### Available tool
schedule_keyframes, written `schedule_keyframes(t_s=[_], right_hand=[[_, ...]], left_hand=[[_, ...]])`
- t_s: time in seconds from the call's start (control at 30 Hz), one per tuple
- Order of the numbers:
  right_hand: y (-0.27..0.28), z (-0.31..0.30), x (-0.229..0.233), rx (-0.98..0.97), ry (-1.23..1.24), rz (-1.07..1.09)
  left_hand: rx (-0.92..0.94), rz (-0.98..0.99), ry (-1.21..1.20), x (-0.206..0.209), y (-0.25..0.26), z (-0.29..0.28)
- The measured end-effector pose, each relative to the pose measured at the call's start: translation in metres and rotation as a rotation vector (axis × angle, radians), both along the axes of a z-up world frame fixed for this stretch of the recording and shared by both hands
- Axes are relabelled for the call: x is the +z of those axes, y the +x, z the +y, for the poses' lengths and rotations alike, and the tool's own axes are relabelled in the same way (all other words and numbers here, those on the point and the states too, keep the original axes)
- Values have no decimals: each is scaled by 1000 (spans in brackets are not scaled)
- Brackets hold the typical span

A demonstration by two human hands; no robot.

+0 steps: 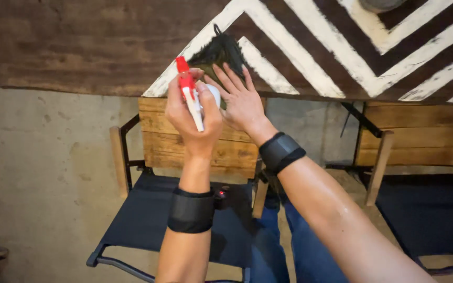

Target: The person sprays liquid from a red-capped bottle onto a wooden table and wipes it with a green cloth. They then move to a wooden stool and repeat the spray-and-wipe process on its surface.

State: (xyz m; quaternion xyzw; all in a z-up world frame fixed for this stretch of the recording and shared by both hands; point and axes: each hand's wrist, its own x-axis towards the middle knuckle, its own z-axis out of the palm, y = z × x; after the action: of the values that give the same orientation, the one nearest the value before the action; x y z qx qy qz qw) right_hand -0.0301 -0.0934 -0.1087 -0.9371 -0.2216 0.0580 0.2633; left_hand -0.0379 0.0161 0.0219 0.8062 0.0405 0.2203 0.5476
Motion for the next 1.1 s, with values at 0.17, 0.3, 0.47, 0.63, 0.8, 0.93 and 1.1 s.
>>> schedule_keyframes(t_s=[0.17, 0.3, 0.47, 0.63, 0.8, 0.93, 1.1], right_hand=[[-5, -58, 2, -104, -61, 3], [-9, -122, -5, -195, -184, 4], [-16, -185, -8, -314, -197, 57], [-25, -224, -5, -421, -165, 93], [-26, -259, -15, -658, 400, 264], [-51, -280, 8, -839, 815, 423], [-110, -278, 47, -775, 804, 286]], left_hand=[[-14, 84, -71, 10, 9, -49], [-71, 15, -96, 11, 12, -83], [-86, 25, -79, 24, 8, -117], [-107, 34, -81, 46, -9, -130], [-97, -1, -43, 86, -39, -129], [-91, 98, -132, 124, -70, -126], [-77, 47, -99, 183, -115, -120]])
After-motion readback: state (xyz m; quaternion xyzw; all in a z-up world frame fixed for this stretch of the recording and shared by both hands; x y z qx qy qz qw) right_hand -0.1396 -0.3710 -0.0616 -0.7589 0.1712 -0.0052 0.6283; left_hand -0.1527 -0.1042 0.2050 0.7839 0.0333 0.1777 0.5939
